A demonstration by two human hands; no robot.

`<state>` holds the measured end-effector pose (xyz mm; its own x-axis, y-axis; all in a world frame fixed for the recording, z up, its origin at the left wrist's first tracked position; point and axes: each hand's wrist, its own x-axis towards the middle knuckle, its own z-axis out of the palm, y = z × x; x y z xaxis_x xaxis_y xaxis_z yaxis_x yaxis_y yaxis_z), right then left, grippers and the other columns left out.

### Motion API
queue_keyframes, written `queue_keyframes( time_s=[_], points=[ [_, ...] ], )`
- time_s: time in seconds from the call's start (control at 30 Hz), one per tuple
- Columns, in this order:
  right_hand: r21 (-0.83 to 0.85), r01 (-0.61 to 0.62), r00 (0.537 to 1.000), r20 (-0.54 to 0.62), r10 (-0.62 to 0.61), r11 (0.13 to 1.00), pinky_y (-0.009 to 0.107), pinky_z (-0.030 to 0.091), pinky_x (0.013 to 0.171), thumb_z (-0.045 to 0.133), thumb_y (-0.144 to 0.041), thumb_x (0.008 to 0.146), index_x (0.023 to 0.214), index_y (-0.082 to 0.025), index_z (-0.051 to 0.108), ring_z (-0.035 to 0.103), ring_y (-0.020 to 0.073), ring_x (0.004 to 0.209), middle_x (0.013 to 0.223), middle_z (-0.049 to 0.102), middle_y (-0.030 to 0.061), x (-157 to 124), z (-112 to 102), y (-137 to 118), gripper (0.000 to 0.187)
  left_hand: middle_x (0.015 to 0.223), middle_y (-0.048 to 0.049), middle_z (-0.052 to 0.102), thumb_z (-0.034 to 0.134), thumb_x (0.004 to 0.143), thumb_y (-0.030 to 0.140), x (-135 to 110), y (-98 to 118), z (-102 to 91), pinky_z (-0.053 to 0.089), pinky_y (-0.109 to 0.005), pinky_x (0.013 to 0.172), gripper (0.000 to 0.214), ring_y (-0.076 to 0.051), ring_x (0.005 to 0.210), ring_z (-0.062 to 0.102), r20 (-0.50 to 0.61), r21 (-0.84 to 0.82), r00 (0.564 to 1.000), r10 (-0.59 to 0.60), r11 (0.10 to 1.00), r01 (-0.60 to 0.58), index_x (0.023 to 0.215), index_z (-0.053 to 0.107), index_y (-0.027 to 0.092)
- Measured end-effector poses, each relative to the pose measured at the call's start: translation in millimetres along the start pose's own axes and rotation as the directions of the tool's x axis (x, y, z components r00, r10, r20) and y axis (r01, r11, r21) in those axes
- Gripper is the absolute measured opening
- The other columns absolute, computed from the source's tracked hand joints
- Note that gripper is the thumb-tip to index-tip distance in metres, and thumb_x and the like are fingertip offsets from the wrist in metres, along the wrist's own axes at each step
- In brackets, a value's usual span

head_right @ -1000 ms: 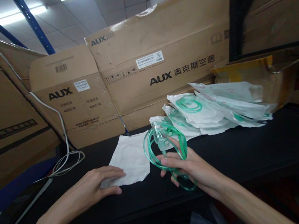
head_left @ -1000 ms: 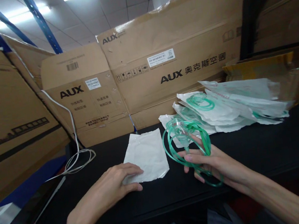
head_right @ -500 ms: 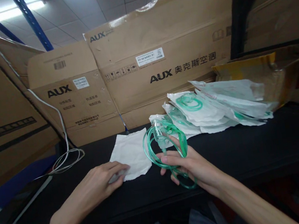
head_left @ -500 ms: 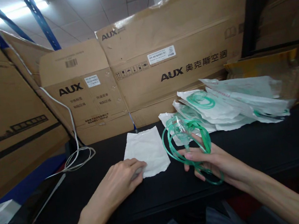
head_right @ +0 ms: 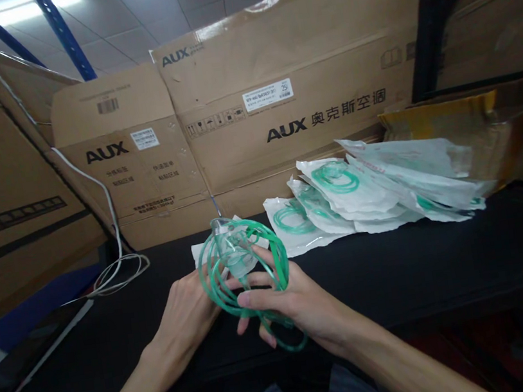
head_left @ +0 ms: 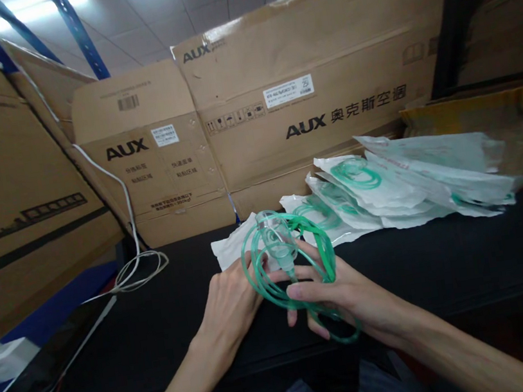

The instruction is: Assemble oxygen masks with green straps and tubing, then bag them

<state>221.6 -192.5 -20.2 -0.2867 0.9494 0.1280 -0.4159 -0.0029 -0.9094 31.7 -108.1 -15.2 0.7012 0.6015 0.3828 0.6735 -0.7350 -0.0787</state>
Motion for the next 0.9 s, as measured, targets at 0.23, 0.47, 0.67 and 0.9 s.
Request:
queue_keyframes(
  time_s=[0.23, 0.47, 0.67, 0.9],
  points=[
    [-0.021, -0.003, 0.998, -0.062, 0.001, 1.000, 0.019, 0.046, 0.042, 0.077, -0.025, 0.083, 0.156, -0.041, 0.027, 0.073, 0.0187, 0.075, 0.152, 0.049, 0.0160, -4, -10, 3, 0.090, 0.093, -0.0070, 0.074, 0.048, 0.099, 0.024, 8, 5, 3.0, 0.052, -0.028, 0.069, 0.014, -0.022, 0.080, 0.072, -0.058, -0.215, 0.993, -0.107, 0.972, 0.093, 0.100, 0.061, 0.020],
    [-0.109, -0.076, 0.987, -0.153, 0.058, 0.991, 0.020, 0.049, 0.043, 0.079, -0.028, 0.081, 0.153, -0.043, 0.035, 0.075, 0.0192, 0.076, 0.163, 0.032, 0.0142, -14, -18, 6, 0.086, 0.094, -0.0022, 0.074, 0.053, 0.096, 0.018, 16, 3, 9.6, 0.053, -0.028, 0.069, 0.010, -0.019, 0.072, 0.071, -0.234, -0.235, 0.958, -0.165, 0.966, 0.109, 0.101, 0.061, 0.021],
    [-0.125, -0.112, 0.983, -0.161, 0.092, 0.986, 0.021, 0.050, 0.043, 0.077, -0.027, 0.082, 0.152, -0.044, 0.038, 0.076, 0.0197, 0.076, 0.166, 0.027, 0.0115, -13, -16, 4, 0.082, 0.105, -0.0044, 0.071, 0.048, 0.102, 0.022, 25, 0, 8.5, 0.054, -0.029, 0.075, 0.019, -0.018, 0.082, 0.071, -0.311, -0.238, 0.944, -0.109, 0.971, 0.033, 0.110, 0.065, 0.020],
    [-0.116, -0.151, 0.979, -0.156, 0.132, 0.982, 0.021, 0.050, 0.041, 0.074, -0.024, 0.083, 0.147, -0.032, 0.048, 0.075, 0.0200, 0.071, 0.157, 0.043, 0.0149, -8, -18, 5, 0.070, 0.100, -0.0033, 0.068, 0.052, 0.101, 0.025, 32, 6, 7.3, 0.052, -0.027, 0.073, 0.018, -0.016, 0.079, 0.068, -0.413, -0.289, 0.889, -0.198, 0.954, 0.078, 0.102, 0.069, 0.019]
  ],
)
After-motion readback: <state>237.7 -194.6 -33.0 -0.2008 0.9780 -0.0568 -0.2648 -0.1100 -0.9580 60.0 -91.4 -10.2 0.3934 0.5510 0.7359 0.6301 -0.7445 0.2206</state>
